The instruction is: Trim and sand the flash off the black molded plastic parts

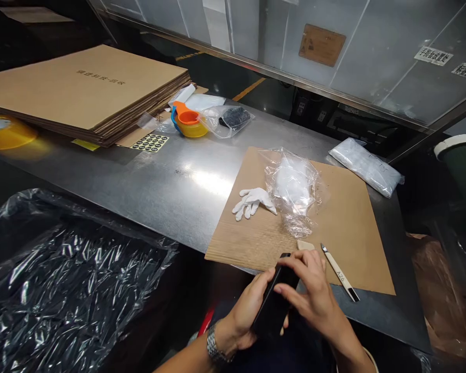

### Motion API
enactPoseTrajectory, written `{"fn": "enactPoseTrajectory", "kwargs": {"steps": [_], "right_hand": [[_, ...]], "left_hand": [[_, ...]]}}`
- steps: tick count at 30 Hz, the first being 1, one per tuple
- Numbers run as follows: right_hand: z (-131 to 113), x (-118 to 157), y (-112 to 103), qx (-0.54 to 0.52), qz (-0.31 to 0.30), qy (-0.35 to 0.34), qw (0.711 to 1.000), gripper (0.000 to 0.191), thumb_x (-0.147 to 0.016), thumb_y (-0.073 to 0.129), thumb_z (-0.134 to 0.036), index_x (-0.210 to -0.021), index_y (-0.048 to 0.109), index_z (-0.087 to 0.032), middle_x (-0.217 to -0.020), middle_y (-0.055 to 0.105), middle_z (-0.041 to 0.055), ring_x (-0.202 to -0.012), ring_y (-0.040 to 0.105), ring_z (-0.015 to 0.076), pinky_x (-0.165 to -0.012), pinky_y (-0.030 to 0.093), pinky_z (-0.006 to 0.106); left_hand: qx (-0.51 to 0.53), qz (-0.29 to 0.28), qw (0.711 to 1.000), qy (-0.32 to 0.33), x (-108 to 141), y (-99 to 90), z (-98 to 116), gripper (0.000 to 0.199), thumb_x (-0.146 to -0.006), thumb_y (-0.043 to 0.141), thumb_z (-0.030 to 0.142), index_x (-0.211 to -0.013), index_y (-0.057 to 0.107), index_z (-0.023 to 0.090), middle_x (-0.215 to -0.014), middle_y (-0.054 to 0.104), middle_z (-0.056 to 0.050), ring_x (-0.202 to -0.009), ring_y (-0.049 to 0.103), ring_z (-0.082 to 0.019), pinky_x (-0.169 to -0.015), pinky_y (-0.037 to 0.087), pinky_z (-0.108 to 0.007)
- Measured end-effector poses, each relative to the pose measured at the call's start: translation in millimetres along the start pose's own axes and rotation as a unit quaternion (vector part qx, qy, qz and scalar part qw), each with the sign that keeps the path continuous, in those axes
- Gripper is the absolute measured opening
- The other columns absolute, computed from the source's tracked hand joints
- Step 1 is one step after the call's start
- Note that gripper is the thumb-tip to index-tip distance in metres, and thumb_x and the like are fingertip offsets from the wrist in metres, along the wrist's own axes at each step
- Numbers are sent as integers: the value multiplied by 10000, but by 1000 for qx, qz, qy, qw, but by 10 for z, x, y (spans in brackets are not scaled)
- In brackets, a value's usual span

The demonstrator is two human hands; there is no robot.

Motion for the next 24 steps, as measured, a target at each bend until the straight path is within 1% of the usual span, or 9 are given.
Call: {"fn": "enactPoseTrajectory", "kwargs": {"steps": [3,6,9,12,14,16,20,22,24], "right_hand": [[117,-63,-85,-29,9,4,1000,223,-841,582,-308,-1042,618,-218,-958,578,68,-903,504,207,-772,425,354],[203,-126,-114,-97,-11,-13,995,147,-859,560,-266,-942,667,-210,-866,616,46,-817,544,171,-731,444,317],[278,-167,-105,-164,-27,-11,986,175,-880,515,-229,-888,689,-215,-818,647,30,-755,580,145,-682,455,282],[359,-133,-97,-199,27,63,978,199,-887,491,-264,-927,677,-204,-856,665,38,-786,606,149,-699,468,277],[377,-29,-60,-185,64,142,970,235,-886,480,-314,-1004,639,-187,-873,656,46,-772,607,153,-689,472,278],[321,116,50,-161,31,196,967,317,-862,506,-359,-1113,564,-175,-853,634,38,-693,589,145,-639,467,276],[112,375,345,-163,-93,211,959,522,-783,597,-370,-1233,411,-181,-796,573,-10,-574,517,115,-562,428,252],[70,427,451,-207,-128,219,945,462,-794,581,-344,-1198,416,-192,-696,533,-47,-539,492,104,-517,390,226],[107,417,496,-256,-136,240,926,374,-814,552,-334,-1140,439,-192,-594,488,-76,-494,470,96,-477,350,208]], "left_hand": [[-18,-22,999,-18,16,2,-22,441,-867,363,489,-784,595,124,-577,616,-64,-384,558,-133,-357,418,-203],[-29,-45,998,-29,25,-4,-35,478,-874,326,498,-768,591,114,-598,618,-76,-393,564,-134,-358,425,-202],[-32,-51,997,-40,22,-18,-41,489,-874,318,497,-776,594,105,-607,616,-79,-400,569,-136,-363,425,-203],[-28,-49,998,-14,7,-17,-2,468,-864,349,491,-785,594,101,-625,622,-81,-411,572,-139,-373,426,-211],[-26,-15,999,35,-5,-34,56,430,-855,383,484,-799,586,109,-637,629,-75,-419,572,-140,-382,427,-218],[-20,38,995,95,-10,-70,120,395,-834,430,488,-794,575,123,-631,629,-61,-433,570,-142,-396,435,-227],[-12,99,976,194,-7,-121,190,377,-778,521,513,-787,563,139,-597,616,-32,-470,573,-154,-441,460,-253],[-14,110,971,214,-7,-134,181,372,-758,556,509,-827,563,144,-622,623,-26,-488,583,-157,-457,467,-257],[-22,111,973,203,-12,-130,142,362,-751,571,500,-851,557,153,-626,622,-15,-488,589,-156,-455,471,-255]]}}
Point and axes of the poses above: each hand's wrist, its own x-axis away from the middle knuckle, its own y-axis out of the palm, z = x × y, the point moved 4 cm from there along -x, towards the middle knuckle
